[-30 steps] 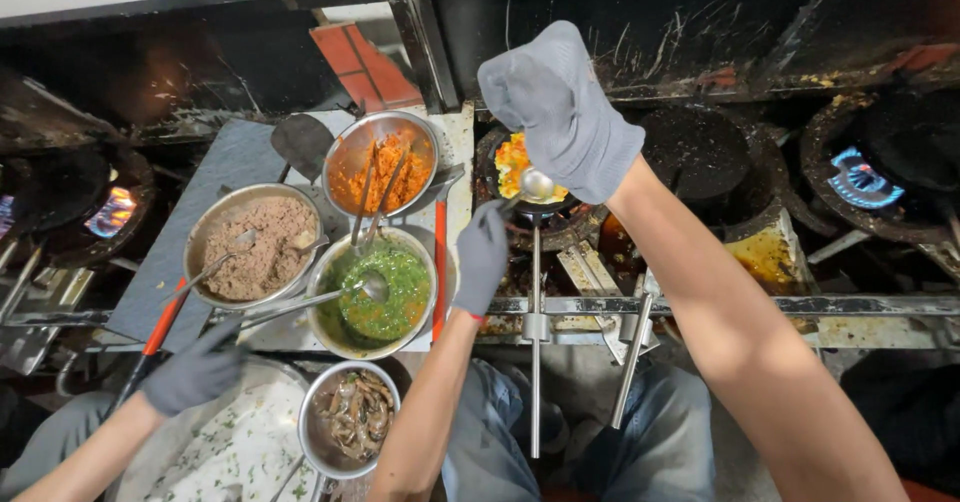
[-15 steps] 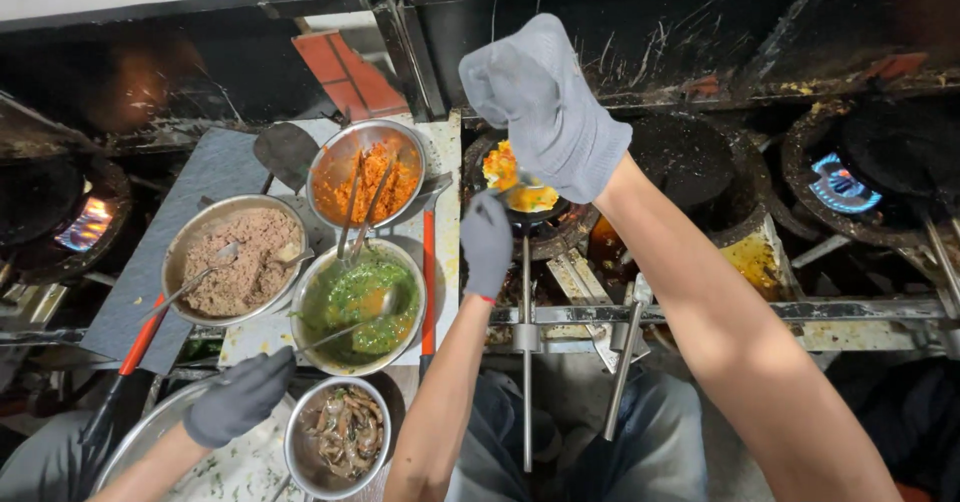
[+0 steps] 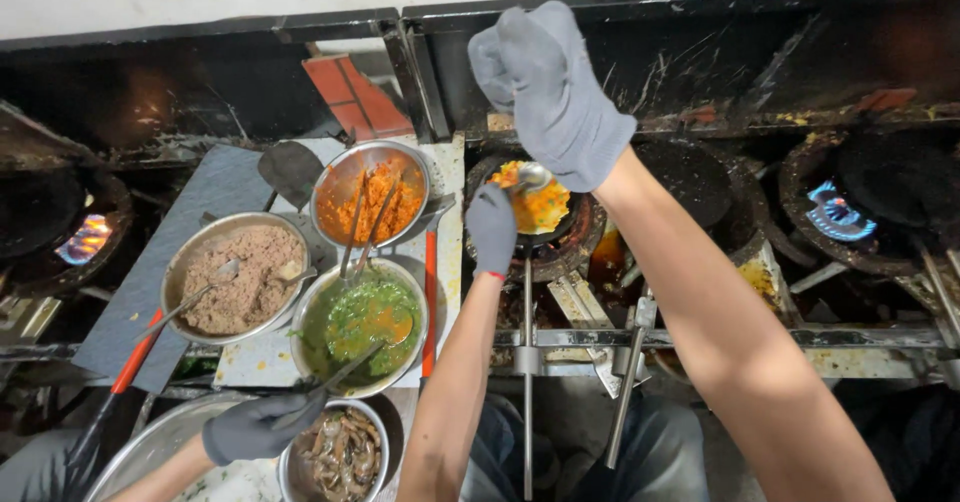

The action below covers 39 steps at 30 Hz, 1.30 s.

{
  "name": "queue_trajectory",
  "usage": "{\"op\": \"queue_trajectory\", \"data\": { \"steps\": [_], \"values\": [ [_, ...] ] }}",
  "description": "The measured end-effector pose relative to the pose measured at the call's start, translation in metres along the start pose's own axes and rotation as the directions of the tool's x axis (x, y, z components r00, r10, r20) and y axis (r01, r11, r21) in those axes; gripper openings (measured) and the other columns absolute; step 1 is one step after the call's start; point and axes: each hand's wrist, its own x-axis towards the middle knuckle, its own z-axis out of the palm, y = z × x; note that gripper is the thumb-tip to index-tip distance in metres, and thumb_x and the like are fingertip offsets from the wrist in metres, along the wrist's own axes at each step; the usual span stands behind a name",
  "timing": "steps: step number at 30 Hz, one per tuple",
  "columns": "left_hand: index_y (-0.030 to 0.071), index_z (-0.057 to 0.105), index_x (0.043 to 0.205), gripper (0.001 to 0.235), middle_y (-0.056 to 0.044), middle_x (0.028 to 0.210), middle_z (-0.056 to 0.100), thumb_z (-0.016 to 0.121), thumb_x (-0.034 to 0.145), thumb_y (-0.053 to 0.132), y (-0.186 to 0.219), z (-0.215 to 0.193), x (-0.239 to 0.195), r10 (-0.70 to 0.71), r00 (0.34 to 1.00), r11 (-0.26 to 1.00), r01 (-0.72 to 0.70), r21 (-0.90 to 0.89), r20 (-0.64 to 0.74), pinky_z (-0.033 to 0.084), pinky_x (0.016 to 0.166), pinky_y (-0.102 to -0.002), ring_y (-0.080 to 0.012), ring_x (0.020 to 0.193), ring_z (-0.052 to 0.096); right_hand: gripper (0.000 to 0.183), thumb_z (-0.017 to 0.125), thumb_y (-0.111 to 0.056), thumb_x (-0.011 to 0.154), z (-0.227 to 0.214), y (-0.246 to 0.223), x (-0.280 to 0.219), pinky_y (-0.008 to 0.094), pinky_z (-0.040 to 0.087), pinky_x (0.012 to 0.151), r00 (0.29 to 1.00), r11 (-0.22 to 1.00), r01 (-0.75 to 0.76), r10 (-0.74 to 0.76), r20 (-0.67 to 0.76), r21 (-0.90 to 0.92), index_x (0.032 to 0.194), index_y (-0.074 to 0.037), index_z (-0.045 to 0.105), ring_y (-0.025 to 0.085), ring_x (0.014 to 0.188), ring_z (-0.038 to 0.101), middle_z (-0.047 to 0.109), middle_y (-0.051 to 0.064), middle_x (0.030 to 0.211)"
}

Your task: The person cooks pancakes on small pans over gas burners, adding shrimp and vegetables before flipping them. Once cooked, the pancakes are transferred to plates on a nearby table.

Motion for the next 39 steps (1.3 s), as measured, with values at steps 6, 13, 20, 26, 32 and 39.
{"op": "queue_trajectory", "data": {
  "steps": [6, 13, 20, 26, 32, 39],
  "values": [
    [0.003, 0.067, 0.098, 0.029, -0.024, 0.089, 0.071, 0.047, 0.106, 0.023, 0.024, -0.037, -0.015, -0.095, 0.995, 0.989, 0.093, -0.118, -0.013, 0.049, 0.068, -0.051, -0.0457, 0.086, 0.067, 0.074, 0.032, -0.062, 0.111, 0.003, -0.001, -0.006, 0.031, 0.027, 0.055, 0.999, 0.994, -0.037, 0.035, 0.019, 0.098, 0.069, -0.002, 0.041, 0.014, 0.056, 0.032, 0.031, 0.002, 0.062],
    [0.001, 0.070, 0.116, 0.032, -0.024, 0.095, 0.073, 0.049, 0.105, 0.024, 0.014, -0.072, -0.011, -0.159, 0.987, 0.981, 0.158, -0.113, -0.001, 0.053, 0.076, -0.046, -0.0414, 0.089, 0.071, 0.079, 0.026, -0.066, 0.112, 0.007, -0.011, -0.009, 0.030, 0.027, 0.056, 0.998, 0.999, 0.023, -0.021, 0.059, -0.029, 0.068, -0.002, 0.040, 0.014, 0.053, 0.032, 0.030, 0.003, 0.061],
    [-0.002, 0.070, 0.117, 0.034, -0.025, 0.105, 0.073, 0.050, 0.105, 0.022, -0.011, -0.061, -0.010, -0.027, 1.000, 0.986, 0.028, -0.165, 0.007, 0.053, 0.087, -0.041, -0.0376, 0.099, 0.071, 0.082, 0.021, -0.071, 0.109, 0.006, -0.004, -0.008, 0.031, 0.027, 0.054, 0.998, 0.998, 0.038, -0.036, 0.046, -0.053, 0.065, -0.003, 0.036, 0.014, 0.054, 0.032, 0.029, 0.002, 0.059],
    [-0.003, 0.068, 0.121, 0.038, -0.024, 0.107, 0.073, 0.046, 0.107, 0.025, -0.015, -0.052, 0.013, -0.035, 0.996, 0.979, 0.052, -0.200, 0.086, 0.053, 0.088, -0.041, -0.0368, 0.100, 0.070, 0.084, 0.022, -0.071, 0.110, 0.004, 0.002, -0.013, 0.032, 0.024, 0.056, 0.998, 0.998, 0.038, -0.036, 0.044, -0.055, 0.065, -0.002, 0.034, 0.015, 0.051, 0.029, 0.024, 0.004, 0.062],
    [0.001, 0.070, 0.120, 0.039, -0.023, 0.099, 0.074, 0.044, 0.107, 0.027, 0.014, -0.098, -0.014, -0.095, 0.985, 0.993, 0.103, -0.051, 0.145, 0.054, 0.079, -0.042, -0.0385, 0.092, 0.072, 0.082, 0.025, -0.070, 0.110, 0.000, 0.000, -0.018, 0.032, 0.025, 0.056, 0.997, 0.997, 0.048, -0.045, 0.061, -0.056, 0.066, -0.002, 0.036, 0.015, 0.054, 0.031, 0.026, 0.003, 0.062],
    [-0.001, 0.067, 0.120, 0.036, -0.025, 0.103, 0.072, 0.048, 0.106, 0.025, 0.009, -0.119, -0.041, -0.040, 0.995, 0.998, 0.044, -0.042, 0.097, 0.055, 0.080, -0.042, -0.0394, 0.094, 0.071, 0.080, 0.028, -0.068, 0.110, -0.004, -0.007, -0.027, 0.032, 0.026, 0.055, 0.998, 0.998, 0.045, -0.044, 0.041, -0.042, 0.066, -0.002, 0.036, 0.014, 0.055, 0.032, 0.027, 0.003, 0.062]
  ]
}}
